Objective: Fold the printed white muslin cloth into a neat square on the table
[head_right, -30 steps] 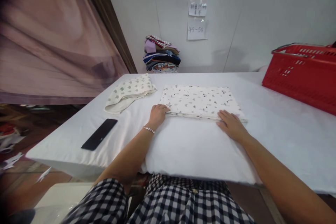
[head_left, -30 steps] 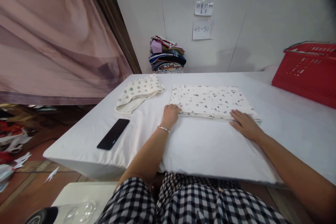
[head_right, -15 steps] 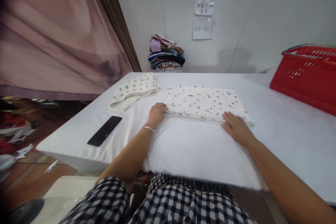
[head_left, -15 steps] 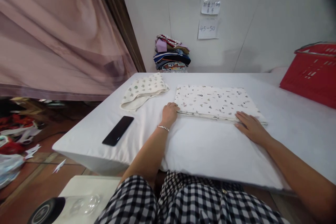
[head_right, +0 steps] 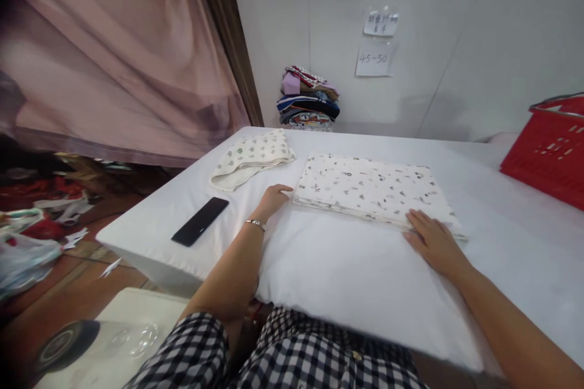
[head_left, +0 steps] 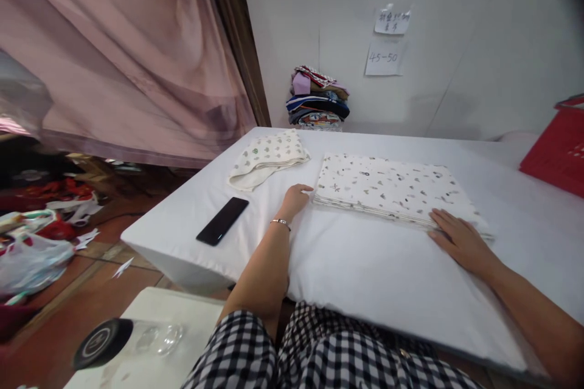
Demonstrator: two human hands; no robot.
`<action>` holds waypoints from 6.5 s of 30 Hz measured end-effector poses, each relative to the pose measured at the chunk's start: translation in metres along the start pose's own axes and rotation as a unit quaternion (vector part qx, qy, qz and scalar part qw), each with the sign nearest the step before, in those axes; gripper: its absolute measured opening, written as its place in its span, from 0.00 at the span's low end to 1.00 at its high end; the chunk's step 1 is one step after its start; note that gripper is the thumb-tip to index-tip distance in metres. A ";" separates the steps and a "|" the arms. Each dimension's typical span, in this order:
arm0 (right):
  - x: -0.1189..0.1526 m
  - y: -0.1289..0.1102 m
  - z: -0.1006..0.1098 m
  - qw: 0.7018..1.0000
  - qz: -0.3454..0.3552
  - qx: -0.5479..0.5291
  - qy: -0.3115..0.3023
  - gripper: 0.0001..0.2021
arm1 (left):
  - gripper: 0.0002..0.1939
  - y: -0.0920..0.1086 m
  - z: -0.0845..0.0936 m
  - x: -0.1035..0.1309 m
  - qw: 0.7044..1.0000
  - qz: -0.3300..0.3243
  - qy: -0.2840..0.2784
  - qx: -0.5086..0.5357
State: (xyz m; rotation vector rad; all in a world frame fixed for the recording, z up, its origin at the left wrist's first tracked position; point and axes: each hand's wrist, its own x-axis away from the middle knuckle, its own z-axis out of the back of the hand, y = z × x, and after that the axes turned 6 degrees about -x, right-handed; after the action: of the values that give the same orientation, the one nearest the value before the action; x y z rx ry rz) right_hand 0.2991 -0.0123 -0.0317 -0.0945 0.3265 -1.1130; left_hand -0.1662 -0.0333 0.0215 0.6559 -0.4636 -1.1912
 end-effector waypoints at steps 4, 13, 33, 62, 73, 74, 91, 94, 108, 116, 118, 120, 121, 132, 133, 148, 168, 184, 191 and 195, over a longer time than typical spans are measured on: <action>-0.001 0.000 0.007 0.999 -0.012 -0.018 -0.026 0.33 | 0.12 -0.001 0.006 0.002 0.998 0.043 0.021 0.030; -0.039 -0.085 0.024 0.986 0.112 -0.119 -0.029 0.24 | 0.19 0.011 0.000 0.006 0.997 0.062 -0.035 -0.039; -0.157 -0.259 -0.037 0.972 0.164 -0.153 -0.070 0.08 | 0.06 0.012 0.009 0.012 0.992 0.044 -0.116 -0.011; -0.143 -0.253 -0.051 0.956 0.120 -0.265 0.023 0.10 | 0.04 0.020 0.007 0.012 0.991 0.067 -0.069 0.090; -0.140 -0.258 -0.050 0.969 0.164 -0.184 0.009 0.09 | 0.07 0.026 0.012 0.011 0.966 0.130 -0.111 0.196; -0.140 -0.258 -0.050 0.967 0.150 -0.205 0.011 0.09 | 0.07 0.025 0.013 0.011 0.965 0.129 -0.113 0.199; -0.140 -0.258 -0.054 0.968 0.222 -0.115 0.018 0.14 | 0.04 0.017 0.011 0.014 0.991 -0.005 -0.105 -0.084; -0.139 -0.258 -0.053 0.968 0.215 -0.121 0.034 0.14 | 0.05 0.019 0.013 0.014 0.991 0.000 -0.109 -0.082; -0.137 -0.260 -0.061 0.964 0.215 -0.145 0.060 0.09 | 0.06 0.024 0.010 0.012 0.934 0.165 -0.149 0.282; -0.136 -0.263 -0.059 0.968 0.213 -0.131 0.015 0.13 | 0.12 0.019 -0.004 0.006 0.966 0.143 -0.082 0.197; -0.134 -0.263 -0.056 0.967 0.217 -0.132 0.000 0.13 | 0.09 0.018 -0.007 0.005 0.980 0.124 -0.068 0.138; -0.131 -0.260 -0.051 0.963 0.229 -0.139 -0.014 0.13 | 0.09 0.018 -0.008 0.004 0.990 0.106 -0.055 0.072; -0.129 -0.256 -0.048 0.961 0.235 -0.144 -0.017 0.13 | 0.10 0.019 -0.007 0.004 0.994 0.094 -0.045 0.038; -0.060 -0.128 0.004 0.978 0.150 -0.146 0.004 0.17 | 0.12 0.033 -0.009 0.012 0.983 0.037 -0.013 -0.178; -0.054 -0.119 0.008 0.981 0.132 -0.139 0.006 0.18 | 0.12 0.034 -0.008 0.013 0.981 0.036 -0.013 -0.191; -0.083 -0.148 0.004 0.977 0.136 -0.166 0.014 0.13 | 0.08 0.050 -0.047 0.019 0.917 -0.348 0.016 -0.195; -0.088 -0.143 -0.018 0.963 0.188 -0.184 0.057 0.14 | 0.16 0.043 -0.058 0.016 0.921 -0.342 0.006 -0.189; -0.085 -0.156 -0.011 0.979 0.148 -0.132 0.054 0.14 | 0.12 0.054 -0.052 0.021 0.912 -0.340 -0.005 -0.229; -0.082 -0.157 -0.012 0.975 0.170 -0.129 0.057 0.14 | 0.12 0.053 -0.049 0.024 0.910 -0.353 -0.013 -0.219; -0.081 -0.155 -0.016 0.975 0.176 -0.125 0.052 0.13 | 0.11 0.050 -0.050 0.024 0.909 -0.365 -0.023 -0.202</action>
State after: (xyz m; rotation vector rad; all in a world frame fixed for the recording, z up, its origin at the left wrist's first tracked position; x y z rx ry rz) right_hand 0.1276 -0.0070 0.0071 -0.1930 0.5551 -0.7231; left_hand -0.0918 -0.0342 0.0192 0.4423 0.0223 -1.9489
